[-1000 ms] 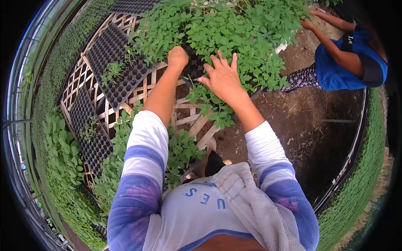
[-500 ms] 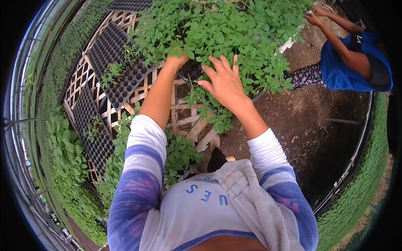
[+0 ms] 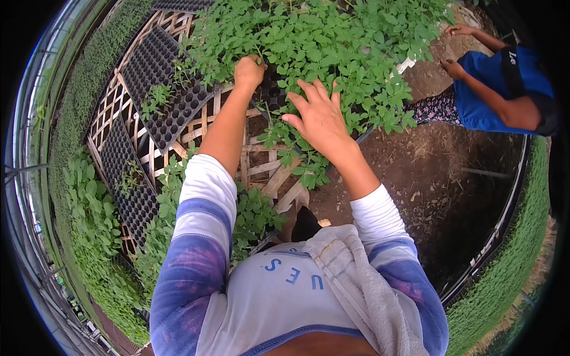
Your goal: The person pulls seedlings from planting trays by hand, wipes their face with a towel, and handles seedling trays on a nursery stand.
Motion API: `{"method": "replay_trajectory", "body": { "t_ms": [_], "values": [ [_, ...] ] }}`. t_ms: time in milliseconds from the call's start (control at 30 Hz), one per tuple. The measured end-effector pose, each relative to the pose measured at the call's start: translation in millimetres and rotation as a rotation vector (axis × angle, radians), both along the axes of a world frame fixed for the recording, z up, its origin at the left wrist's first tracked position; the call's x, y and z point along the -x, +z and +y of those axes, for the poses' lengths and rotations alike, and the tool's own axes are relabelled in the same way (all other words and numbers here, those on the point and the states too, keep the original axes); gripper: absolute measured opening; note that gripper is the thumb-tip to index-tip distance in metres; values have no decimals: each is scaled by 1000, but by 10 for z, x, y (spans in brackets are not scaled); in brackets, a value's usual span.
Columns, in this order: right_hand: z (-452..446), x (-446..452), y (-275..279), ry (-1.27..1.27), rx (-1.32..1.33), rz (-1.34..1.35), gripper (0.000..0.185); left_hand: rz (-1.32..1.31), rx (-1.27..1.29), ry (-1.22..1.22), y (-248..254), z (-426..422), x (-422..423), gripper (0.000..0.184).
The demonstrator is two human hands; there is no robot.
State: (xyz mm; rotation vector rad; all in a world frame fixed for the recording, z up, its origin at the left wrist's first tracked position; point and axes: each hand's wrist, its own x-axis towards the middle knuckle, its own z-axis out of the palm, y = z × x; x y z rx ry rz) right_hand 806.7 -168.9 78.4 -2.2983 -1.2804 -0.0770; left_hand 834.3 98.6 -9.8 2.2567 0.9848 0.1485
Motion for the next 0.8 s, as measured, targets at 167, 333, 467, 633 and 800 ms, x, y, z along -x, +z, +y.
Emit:
{"method": "replay_trajectory", "body": {
  "t_ms": [167, 333, 467, 633, 800],
  "values": [
    [-11, 30, 9, 3, -8, -9, 49, -95, 11, -6, -127, 72, -38, 14],
    [-35, 89, 66, -14, -32, -21, 48, -281, 164, 7, -149, 90, 21, 11],
    [-76, 158, 120, -14, -56, -42, 46, -319, 317, -12, 174, 43, 93, 7],
    [-142, 367, 348, -10, -222, -66, 40, -373, 322, -77, 731, -20, 346, 10],
    [-225, 800, 675, -2, -385, -91, 33, -489, 319, -113, 1471, -56, 1066, 11]
  ]
}}
